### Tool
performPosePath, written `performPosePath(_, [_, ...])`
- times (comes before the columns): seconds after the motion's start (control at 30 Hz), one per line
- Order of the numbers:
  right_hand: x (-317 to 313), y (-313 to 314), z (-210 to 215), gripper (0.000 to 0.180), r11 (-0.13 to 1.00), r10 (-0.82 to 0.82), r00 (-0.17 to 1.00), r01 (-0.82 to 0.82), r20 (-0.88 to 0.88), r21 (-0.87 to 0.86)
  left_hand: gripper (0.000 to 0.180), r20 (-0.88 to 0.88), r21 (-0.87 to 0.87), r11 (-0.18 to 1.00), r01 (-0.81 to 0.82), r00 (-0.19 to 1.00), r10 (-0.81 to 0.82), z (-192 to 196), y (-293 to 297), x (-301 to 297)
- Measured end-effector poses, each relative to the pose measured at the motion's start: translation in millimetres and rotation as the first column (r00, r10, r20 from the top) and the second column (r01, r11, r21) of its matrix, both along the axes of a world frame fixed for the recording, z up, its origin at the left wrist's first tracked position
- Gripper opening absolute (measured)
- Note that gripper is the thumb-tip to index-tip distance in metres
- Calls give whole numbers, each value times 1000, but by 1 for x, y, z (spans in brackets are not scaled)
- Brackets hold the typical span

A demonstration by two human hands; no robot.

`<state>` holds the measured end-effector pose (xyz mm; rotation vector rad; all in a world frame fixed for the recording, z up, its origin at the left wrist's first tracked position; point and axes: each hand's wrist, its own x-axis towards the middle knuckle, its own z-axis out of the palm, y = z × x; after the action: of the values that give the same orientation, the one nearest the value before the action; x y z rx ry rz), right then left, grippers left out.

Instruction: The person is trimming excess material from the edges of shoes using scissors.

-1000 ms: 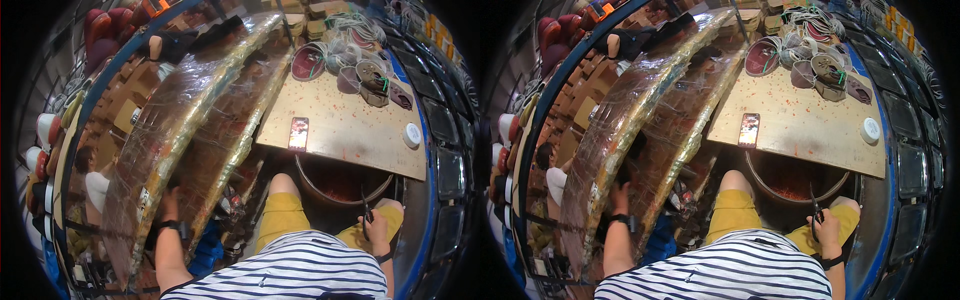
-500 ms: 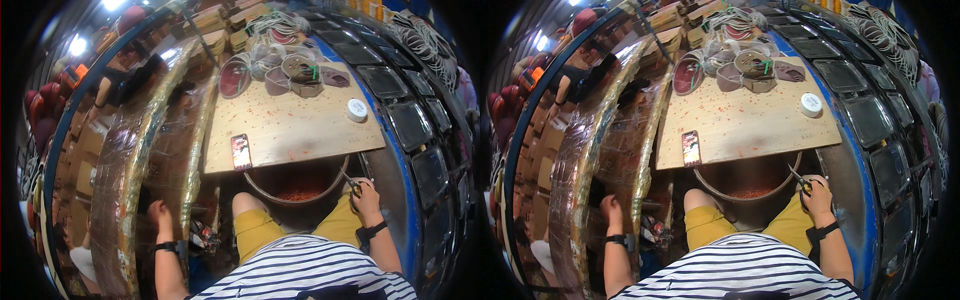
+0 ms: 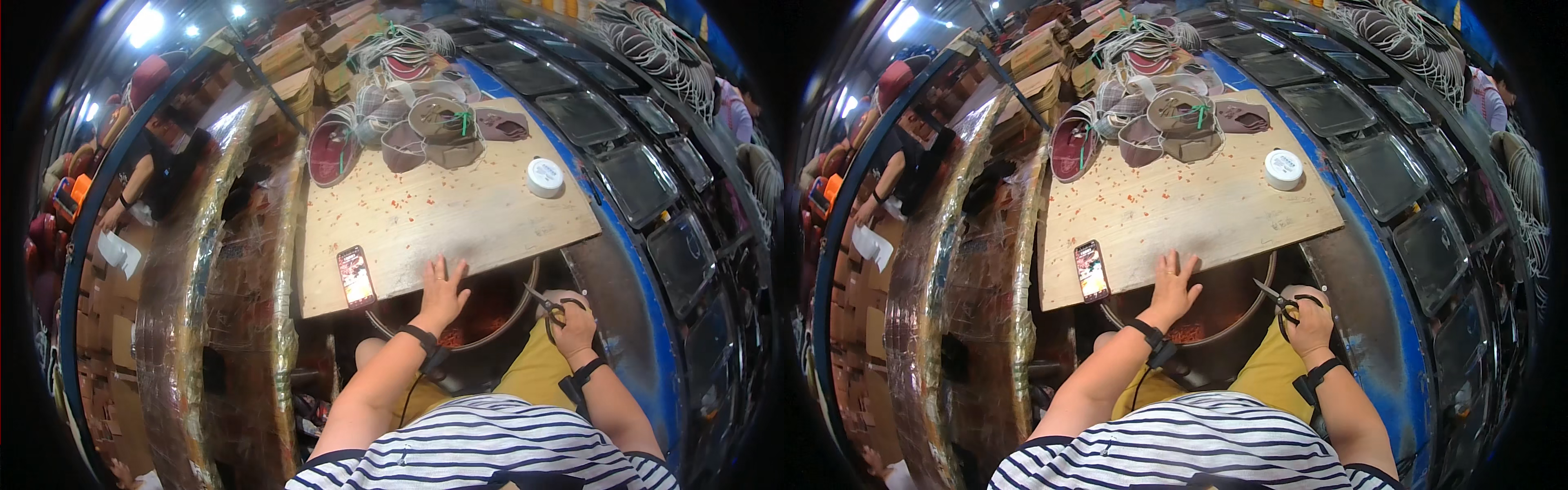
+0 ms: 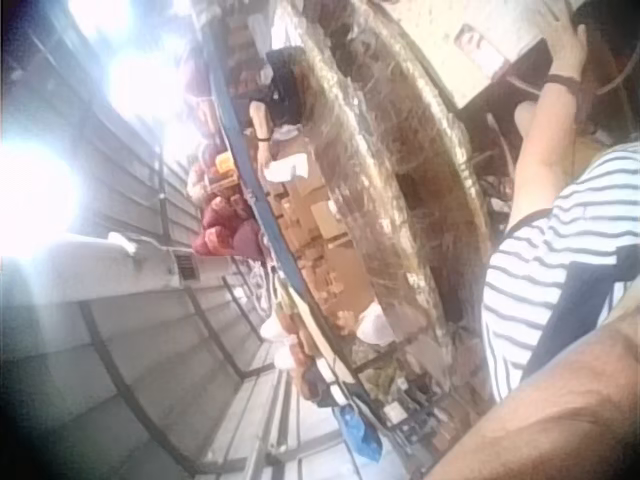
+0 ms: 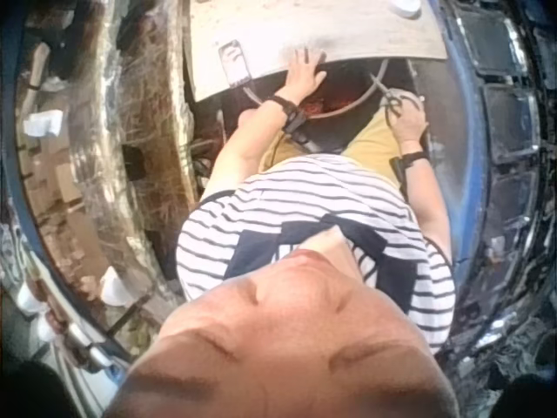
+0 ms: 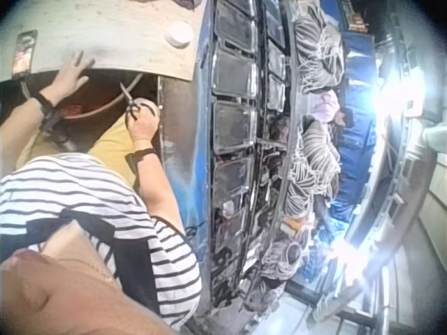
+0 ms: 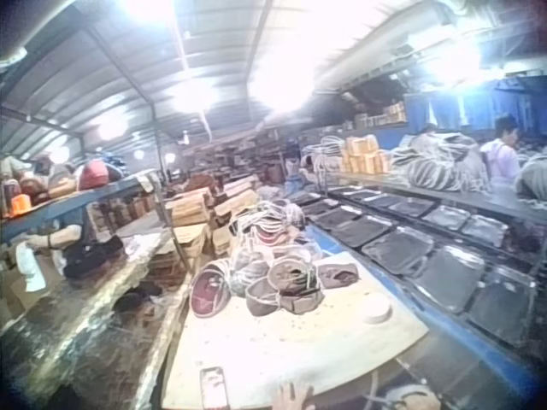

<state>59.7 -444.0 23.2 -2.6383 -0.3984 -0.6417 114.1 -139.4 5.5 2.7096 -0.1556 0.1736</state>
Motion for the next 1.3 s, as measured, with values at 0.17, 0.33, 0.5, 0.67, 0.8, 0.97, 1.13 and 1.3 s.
performPosePath(0.17, [2,2,2,27,1000,-3,1000,3,-23,-8,62,101,32,977,210,972,-212,-17,-4,9])
performPosePath(0.33, [4,2,-1,28,1000,-11,1000,11,-10,15,53,132,12,983,181,975,-181,-30,13,10])
performPosePath(0.5, [1,1,-1,30,999,-32,998,33,-48,29,37,157,-86,992,95,984,-80,-31,31,-16])
performPosePath(0.67, [0,0,1,29,999,-26,999,27,-44,20,26,193,-368,921,128,979,-59,-21,39,-52])
performPosePath(0.8, [0,3,-2,26,998,-62,997,63,-47,22,17,116,-388,921,25,993,22,-25,49,-74])
performPosePath(0.97, [-1,4,-5,31,999,-44,998,43,-47,-30,19,-92,-335,940,-62,995,33,-43,59,-83])
performPosePath(1.13, [-2,1,-10,32,998,-57,997,56,-47,-36,27,-187,-321,942,-102,981,42,-48,59,-81])
performPosePath(1.3, [-2,1,-8,33,998,-49,998,48,-35,-41,19,-85,-320,944,-86,994,62,-59,62,-80])
